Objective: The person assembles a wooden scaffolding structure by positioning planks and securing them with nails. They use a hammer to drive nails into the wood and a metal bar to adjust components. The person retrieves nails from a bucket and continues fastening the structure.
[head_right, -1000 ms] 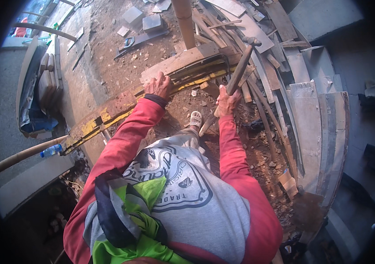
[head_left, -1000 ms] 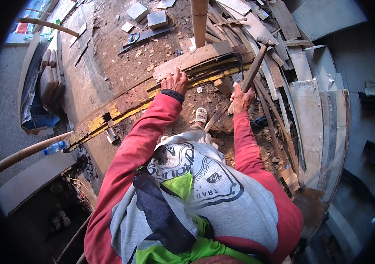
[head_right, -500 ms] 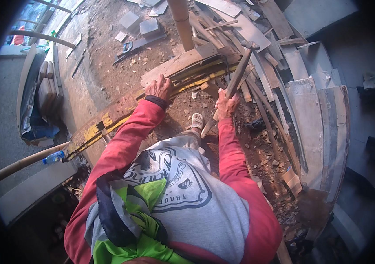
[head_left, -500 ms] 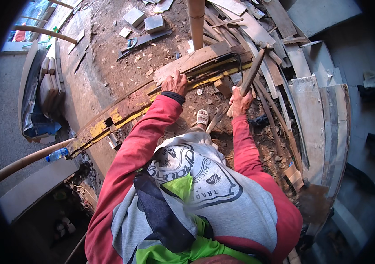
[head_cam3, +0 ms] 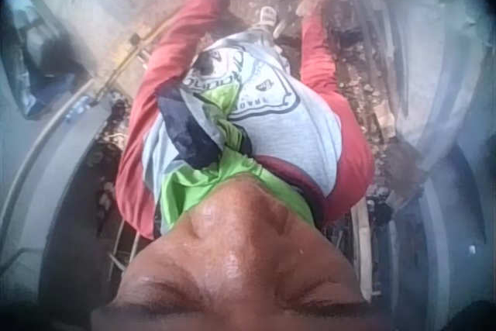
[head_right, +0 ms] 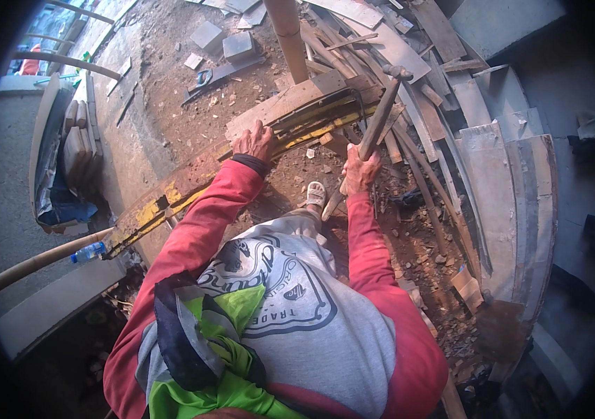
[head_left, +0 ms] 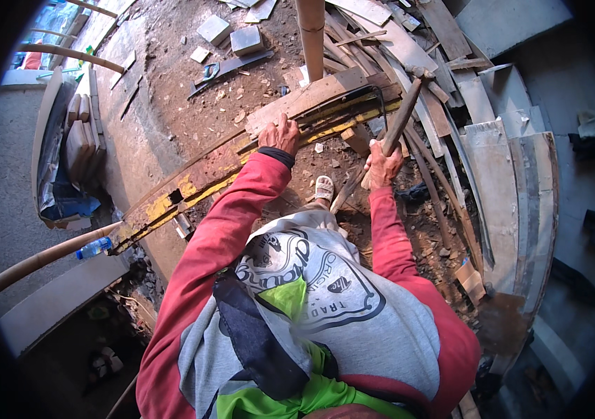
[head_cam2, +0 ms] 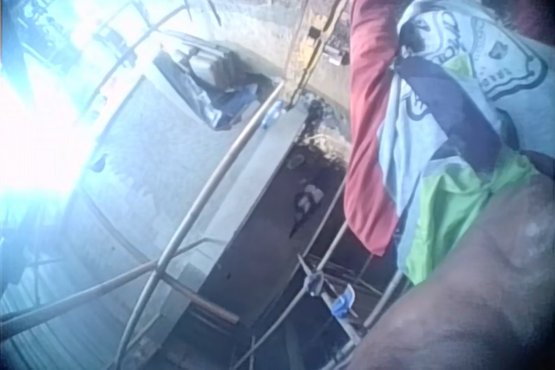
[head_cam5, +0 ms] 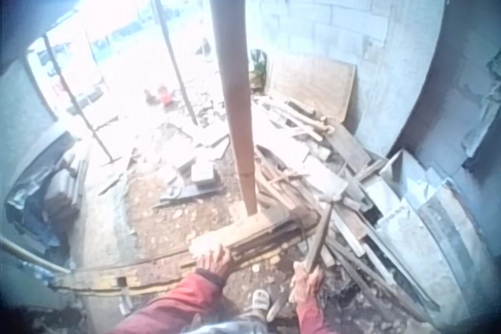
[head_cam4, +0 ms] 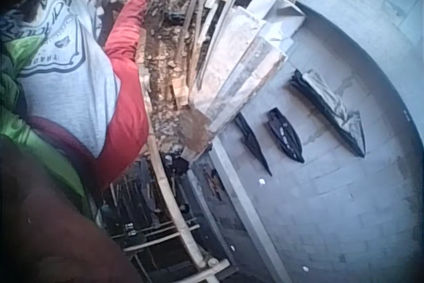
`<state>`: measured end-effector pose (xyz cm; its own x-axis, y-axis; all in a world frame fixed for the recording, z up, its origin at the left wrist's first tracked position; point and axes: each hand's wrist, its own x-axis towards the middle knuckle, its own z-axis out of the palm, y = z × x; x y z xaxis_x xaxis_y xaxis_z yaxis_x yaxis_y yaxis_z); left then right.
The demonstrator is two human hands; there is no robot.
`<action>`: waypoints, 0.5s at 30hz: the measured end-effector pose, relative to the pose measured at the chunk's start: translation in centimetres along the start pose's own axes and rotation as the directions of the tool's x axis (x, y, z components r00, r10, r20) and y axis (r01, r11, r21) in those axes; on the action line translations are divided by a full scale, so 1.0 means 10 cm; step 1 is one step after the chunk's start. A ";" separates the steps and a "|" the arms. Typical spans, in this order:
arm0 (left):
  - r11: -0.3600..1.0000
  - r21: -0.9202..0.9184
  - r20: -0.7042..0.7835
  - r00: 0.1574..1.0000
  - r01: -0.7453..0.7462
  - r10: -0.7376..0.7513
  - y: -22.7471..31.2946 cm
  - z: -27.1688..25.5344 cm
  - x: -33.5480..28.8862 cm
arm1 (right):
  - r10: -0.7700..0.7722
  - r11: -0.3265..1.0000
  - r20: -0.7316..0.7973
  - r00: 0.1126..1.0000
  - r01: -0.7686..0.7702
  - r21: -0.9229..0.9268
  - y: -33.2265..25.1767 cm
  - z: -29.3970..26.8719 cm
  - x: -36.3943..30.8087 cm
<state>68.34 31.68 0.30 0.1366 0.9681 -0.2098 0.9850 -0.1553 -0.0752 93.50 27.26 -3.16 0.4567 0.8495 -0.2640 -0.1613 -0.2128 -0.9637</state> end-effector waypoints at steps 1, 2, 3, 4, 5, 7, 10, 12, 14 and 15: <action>1.000 0.004 -0.014 1.000 -0.004 0.004 0.00 0.00 -0.02 | 0.002 1.000 -0.005 1.000 -0.002 0.002 -0.01 0.00 -0.01; 1.000 0.009 -0.028 1.000 -0.008 0.008 0.00 0.00 -0.03 | -0.022 1.000 -0.008 1.000 0.022 -0.005 -0.01 -0.01 -0.02; 1.000 0.012 -0.031 0.999 -0.005 0.006 0.00 0.00 -0.03 | -0.045 0.999 -0.011 0.999 0.045 -0.013 0.00 -0.02 -0.03; 1.000 0.013 -0.032 0.999 -0.004 0.004 0.00 0.00 -0.03 | -0.067 0.998 -0.015 0.998 0.067 -0.023 0.00 -0.03 -0.04; 1.000 0.015 -0.034 0.999 -0.002 0.003 0.00 0.00 -0.03 | -0.077 0.997 -0.010 0.997 0.077 -0.022 0.01 -0.05 -0.04; 1.000 0.011 -0.103 0.995 -0.013 0.014 0.01 0.04 -0.05 | -0.098 0.995 -0.003 0.995 0.098 -0.020 0.01 -0.08 -0.04; 1.000 0.011 -0.092 0.996 -0.004 0.005 0.01 0.07 -0.03 | -0.107 0.994 -0.023 0.994 0.106 -0.030 -0.04 -0.09 -0.06; 1.000 0.014 -0.093 0.996 -0.001 0.002 0.01 0.08 -0.03 | -0.077 0.997 -0.027 0.997 0.076 -0.010 -0.04 -0.12 -0.06; 1.000 0.018 -0.141 0.990 -0.004 0.006 0.01 0.09 -0.03 | -0.055 0.998 -0.026 0.998 0.055 0.002 -0.05 -0.14 -0.06; 1.000 0.012 -0.136 0.991 -0.001 0.002 0.01 0.10 -0.02 | -0.049 0.999 -0.026 0.998 0.049 0.003 -0.05 -0.15 -0.08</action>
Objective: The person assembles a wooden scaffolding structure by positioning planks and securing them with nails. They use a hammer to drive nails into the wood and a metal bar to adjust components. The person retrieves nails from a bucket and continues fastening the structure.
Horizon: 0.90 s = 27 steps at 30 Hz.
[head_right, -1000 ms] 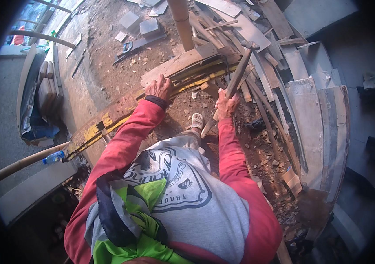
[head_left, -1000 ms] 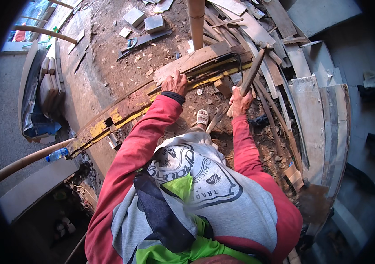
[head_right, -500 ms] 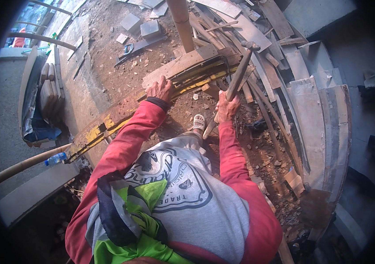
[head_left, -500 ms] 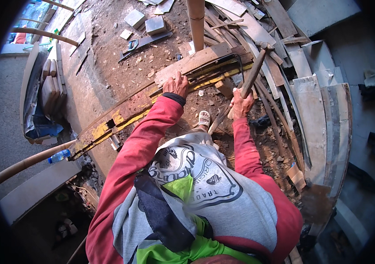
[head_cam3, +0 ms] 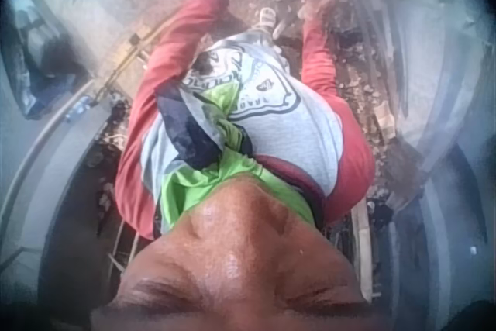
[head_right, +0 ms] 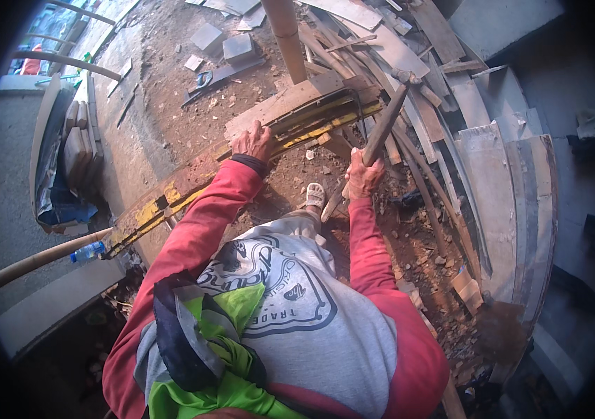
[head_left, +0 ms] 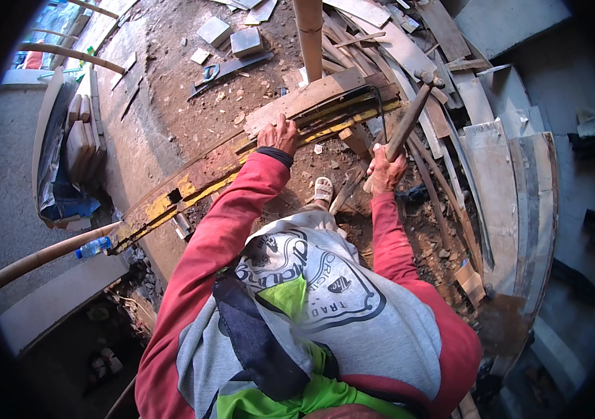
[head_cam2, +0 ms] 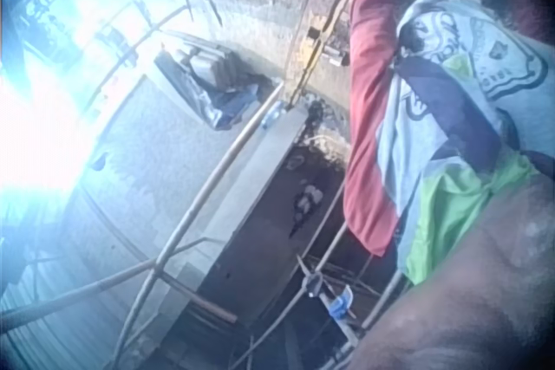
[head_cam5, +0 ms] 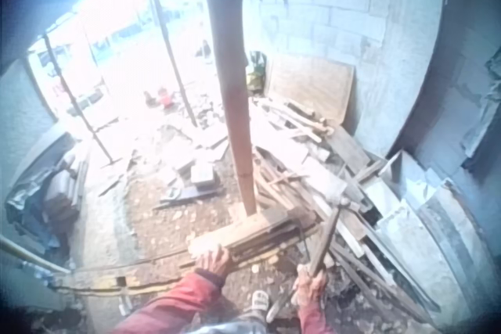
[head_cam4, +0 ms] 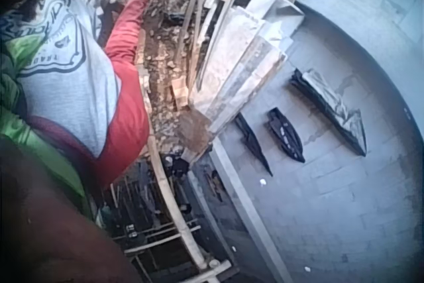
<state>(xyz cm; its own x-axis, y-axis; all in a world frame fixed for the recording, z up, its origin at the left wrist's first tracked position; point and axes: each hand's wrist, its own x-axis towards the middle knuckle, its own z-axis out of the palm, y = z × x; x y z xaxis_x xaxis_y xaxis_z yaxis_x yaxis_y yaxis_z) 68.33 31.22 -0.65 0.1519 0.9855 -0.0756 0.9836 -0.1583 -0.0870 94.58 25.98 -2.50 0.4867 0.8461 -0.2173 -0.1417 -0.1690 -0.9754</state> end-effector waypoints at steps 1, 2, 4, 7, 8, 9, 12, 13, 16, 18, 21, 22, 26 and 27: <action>1.000 -0.005 0.007 1.000 0.004 -0.004 0.01 -0.01 0.00 | 0.008 1.000 0.000 1.000 -0.008 0.000 0.00 -0.02 -0.02; 1.000 -0.010 0.014 1.000 0.008 -0.008 0.01 -0.01 0.00 | 0.020 1.000 -0.003 1.000 -0.020 0.006 0.01 -0.03 -0.03; 1.000 0.002 0.012 1.000 0.005 -0.005 0.02 -0.02 -0.01 | 0.046 0.999 -0.012 0.999 -0.046 0.016 0.04 -0.06 -0.05; 1.000 0.007 0.032 0.999 0.007 -0.007 0.02 -0.02 -0.01 | 0.034 0.999 -0.016 0.999 -0.033 0.042 0.05 -0.08 -0.08; 1.000 0.007 0.042 0.999 0.009 -0.009 0.02 -0.02 0.00 | 0.038 0.998 -0.010 0.999 -0.037 0.042 0.05 -0.09 -0.08; 1.000 0.015 0.060 0.998 0.008 -0.009 0.01 -0.01 0.01 | 0.042 0.998 -0.004 0.999 -0.042 0.042 0.05 -0.11 -0.08; 1.000 0.021 -0.022 1.000 -0.003 0.004 0.00 0.06 -0.01 | 0.046 0.999 0.017 0.999 -0.046 0.017 0.05 -0.15 -0.08; 1.000 0.024 -0.028 1.000 -0.010 0.011 0.00 0.05 0.00 | 0.045 0.999 0.024 0.999 -0.045 0.005 0.05 -0.16 -0.08; 0.999 0.029 -0.067 0.997 -0.024 0.026 0.00 0.06 0.01 | 0.049 0.998 0.005 0.999 -0.049 -0.025 0.07 -0.19 -0.06; 0.999 0.030 -0.121 0.992 -0.026 0.030 0.00 0.09 0.00 | 0.050 0.999 0.004 0.999 -0.050 -0.012 0.07 -0.19 -0.06; 0.999 0.045 -0.049 0.999 -0.008 0.010 0.01 0.07 0.03 | 0.064 0.998 0.008 0.998 -0.064 -0.005 0.04 -0.20 -0.06; 0.999 0.048 -0.044 0.999 -0.007 0.009 0.01 0.07 0.02 | 0.071 0.998 0.012 0.997 -0.071 -0.004 0.02 -0.21 -0.07; 0.998 0.065 -0.025 1.000 0.001 0.000 0.03 0.05 0.00 | 0.026 1.000 -0.005 1.000 -0.025 0.008 0.00 -0.20 -0.07; 0.998 0.070 -0.020 1.000 0.004 -0.002 0.03 0.05 -0.01 | 0.019 1.000 -0.007 1.000 -0.019 0.003 -0.03 -0.21 -0.09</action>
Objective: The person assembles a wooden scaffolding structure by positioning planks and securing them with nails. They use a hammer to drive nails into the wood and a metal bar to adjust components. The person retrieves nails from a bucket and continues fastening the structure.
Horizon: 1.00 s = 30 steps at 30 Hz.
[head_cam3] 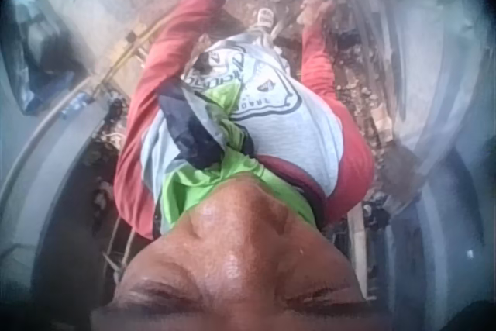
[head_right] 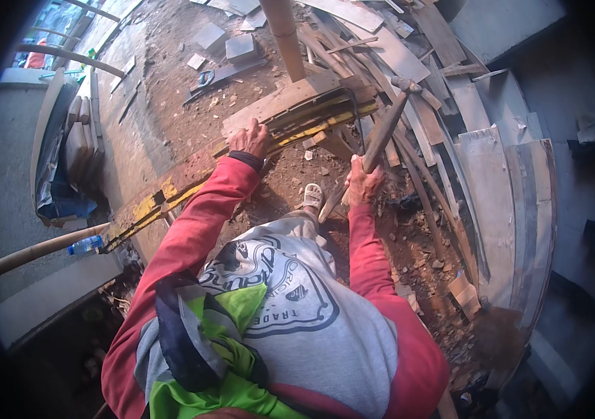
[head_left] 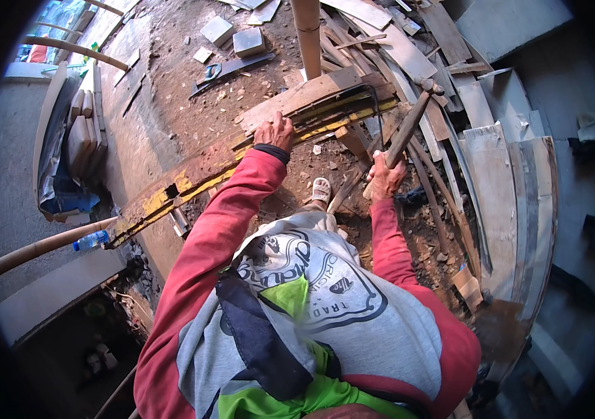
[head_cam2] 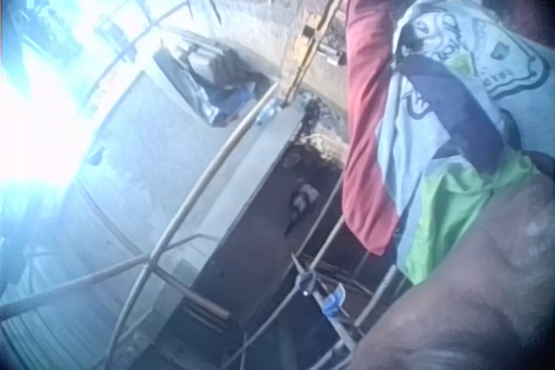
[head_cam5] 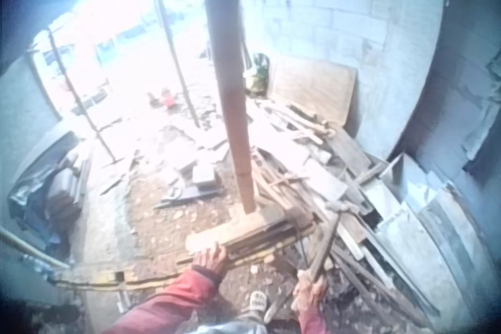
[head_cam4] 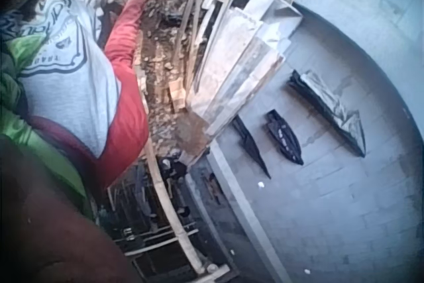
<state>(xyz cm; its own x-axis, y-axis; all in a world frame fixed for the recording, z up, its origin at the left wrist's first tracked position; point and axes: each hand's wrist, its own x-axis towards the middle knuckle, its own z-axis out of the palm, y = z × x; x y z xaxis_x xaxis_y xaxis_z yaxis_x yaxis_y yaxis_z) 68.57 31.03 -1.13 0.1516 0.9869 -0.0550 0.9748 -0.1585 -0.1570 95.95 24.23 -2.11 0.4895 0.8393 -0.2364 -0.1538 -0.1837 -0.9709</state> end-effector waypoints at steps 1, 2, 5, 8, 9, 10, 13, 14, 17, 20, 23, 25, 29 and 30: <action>1.000 0.002 0.010 1.000 0.002 -0.002 0.00 0.00 0.00 | -0.005 1.000 -0.003 1.000 0.005 -0.006 -0.03 -0.01 -0.02; 1.000 0.004 0.019 1.000 0.005 -0.005 0.01 0.00 0.00 | -0.011 1.000 0.011 1.000 0.011 -0.003 -0.05 -0.02 -0.03; 1.000 0.014 0.033 0.999 0.009 -0.009 0.03 -0.04 -0.01 | -0.135 0.990 -0.022 0.991 0.135 0.030 0.00 -0.04 -0.03; 1.000 -0.009 0.041 0.999 0.007 -0.006 0.04 -0.06 0.00 | -0.216 0.976 -0.018 0.976 0.217 0.029 -0.07 -0.05 0.02; 1.000 -0.023 0.044 0.999 0.005 -0.004 0.04 -0.05 0.00 | -0.249 0.968 -0.018 0.968 0.250 0.034 -0.10 -0.03 0.05; 1.000 -0.012 0.050 0.999 0.002 -0.001 0.04 -0.04 0.00 | -0.246 0.969 0.006 0.969 0.246 0.004 -0.16 -0.02 0.08; 1.000 0.016 0.057 0.998 -0.009 0.008 0.03 -0.01 -0.01 | -0.014 0.981 -0.005 1.000 0.015 0.193 -0.30 0.01 0.05; 1.000 0.021 0.049 0.999 -0.013 0.012 0.03 0.00 -0.02 | 0.035 0.980 -0.026 0.999 -0.029 0.198 -0.30 0.02 0.05; 0.999 0.028 -0.041 0.998 -0.036 0.037 0.06 -0.03 -0.03 | 0.050 0.989 -0.016 0.999 -0.047 0.139 -0.19 -0.05 0.04; 0.997 0.013 -0.244 0.967 -0.074 0.075 0.06 -0.02 -0.08 | 0.053 0.990 0.022 0.998 -0.055 0.127 -0.12 -0.08 -0.04; 0.999 0.045 -0.038 0.999 -0.026 0.028 0.06 0.01 -0.10 | 0.046 0.994 0.047 0.998 -0.050 0.096 -0.07 -0.08 -0.11; 0.999 0.028 -0.044 0.999 -0.020 0.021 0.06 -0.01 -0.13 | 0.054 0.990 0.046 0.997 -0.059 0.126 -0.01 -0.07 -0.14; 1.000 0.008 -0.119 0.993 -0.012 0.013 0.07 -0.04 -0.15 | 0.070 0.991 0.034 0.997 -0.073 0.109 0.05 -0.10 -0.15; 1.000 0.001 -0.112 0.994 -0.012 0.012 0.06 -0.04 -0.16 | 0.076 0.991 0.033 0.997 -0.079 0.109 0.06 -0.11 -0.15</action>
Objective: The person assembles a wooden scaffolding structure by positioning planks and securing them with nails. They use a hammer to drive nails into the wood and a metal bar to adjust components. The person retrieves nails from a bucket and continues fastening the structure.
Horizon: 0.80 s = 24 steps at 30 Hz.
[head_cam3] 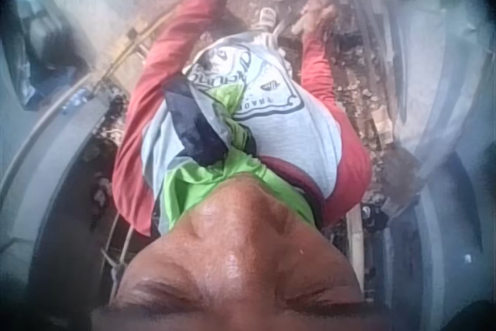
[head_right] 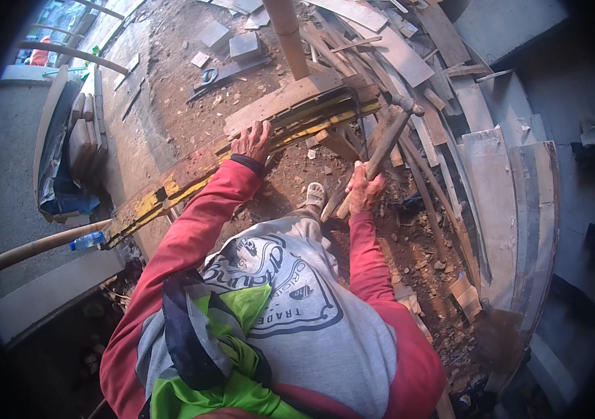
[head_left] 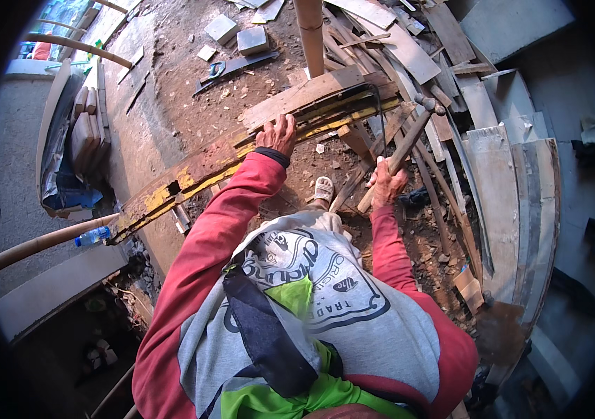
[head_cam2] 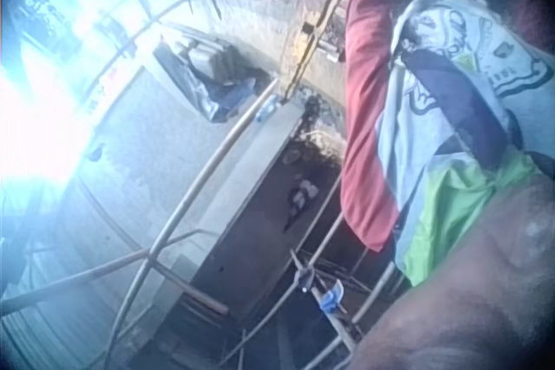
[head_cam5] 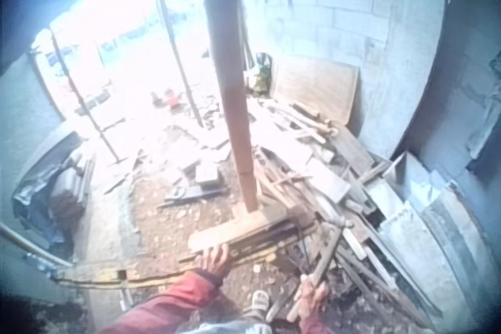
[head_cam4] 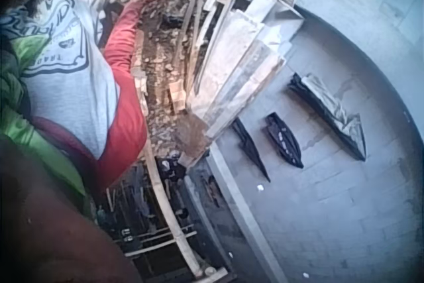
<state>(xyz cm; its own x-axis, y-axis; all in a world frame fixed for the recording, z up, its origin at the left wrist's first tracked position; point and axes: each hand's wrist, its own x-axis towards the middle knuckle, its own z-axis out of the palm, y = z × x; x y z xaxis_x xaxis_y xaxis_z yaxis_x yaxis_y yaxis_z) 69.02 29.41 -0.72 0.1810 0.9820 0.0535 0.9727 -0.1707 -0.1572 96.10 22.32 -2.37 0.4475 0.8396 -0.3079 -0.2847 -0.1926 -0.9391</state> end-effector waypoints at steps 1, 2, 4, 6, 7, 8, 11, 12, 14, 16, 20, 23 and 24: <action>1.000 -0.009 0.007 1.000 0.001 -0.001 0.00 -0.04 0.00 | 0.005 1.000 -0.001 1.000 -0.005 0.000 -0.01 0.00 0.00; 1.000 -0.017 0.014 1.000 0.002 -0.002 0.00 -0.07 0.01 | 0.010 1.000 -0.002 1.000 -0.010 -0.001 -0.01 0.00 0.00; 0.999 -0.037 0.040 0.999 -0.009 0.011 -0.05 0.00 0.02 | 0.025 1.000 -0.004 1.000 -0.025 0.001 0.00 -0.01 0.02; 0.999 -0.035 0.049 0.999 -0.017 0.019 -0.09 0.06 0.01 | 0.027 1.000 0.005 1.000 -0.027 0.003 -0.01 0.00 0.03; 0.999 -0.026 0.047 0.999 -0.022 0.024 -0.08 0.07 0.01 | 0.022 1.000 0.010 1.000 -0.022 0.002 -0.01 0.00 0.02; 0.999 -0.016 0.045 0.999 -0.028 0.028 -0.08 0.08 0.00 | 0.017 1.000 0.015 1.000 -0.017 0.001 0.00 0.00 0.02; 0.999 -0.033 0.034 0.999 -0.009 0.011 -0.07 0.07 0.00 | 0.038 0.999 0.031 0.999 -0.039 0.004 0.01 0.01 0.01; 0.999 -0.033 0.038 0.999 -0.009 0.010 -0.07 0.07 0.00 | 0.038 0.999 0.037 0.999 -0.038 -0.004 0.00 0.01 0.00; 0.999 -0.031 0.051 0.999 -0.008 0.010 -0.07 0.06 0.01 | 0.041 0.999 0.050 0.998 -0.040 -0.022 -0.01 0.01 -0.02; 0.999 -0.045 0.068 0.998 0.007 -0.004 -0.06 0.06 0.02 | 0.056 0.998 0.048 0.997 -0.055 -0.024 0.03 0.02 -0.04; 0.998 -0.062 0.033 0.999 0.005 -0.003 -0.05 0.06 0.01 | 0.045 0.997 0.037 0.998 -0.043 -0.067 0.10 0.01 -0.06; 0.998 -0.057 0.042 0.999 0.002 0.001 -0.06 0.05 0.01 | 0.027 0.997 0.031 0.999 -0.024 -0.077 0.10 0.02 -0.11; 0.998 -0.058 0.052 0.999 0.004 -0.001 -0.06 0.05 0.01 | 0.028 0.996 0.031 0.999 -0.026 -0.080 0.10 0.02 -0.12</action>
<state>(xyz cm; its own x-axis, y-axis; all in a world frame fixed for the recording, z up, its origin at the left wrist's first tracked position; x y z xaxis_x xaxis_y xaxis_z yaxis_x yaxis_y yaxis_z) 68.39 29.65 -1.16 0.1724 0.9850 0.0022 0.9801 -0.1713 -0.1000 95.15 21.24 -2.90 0.4131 0.8490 -0.3295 -0.2276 -0.2540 -0.9400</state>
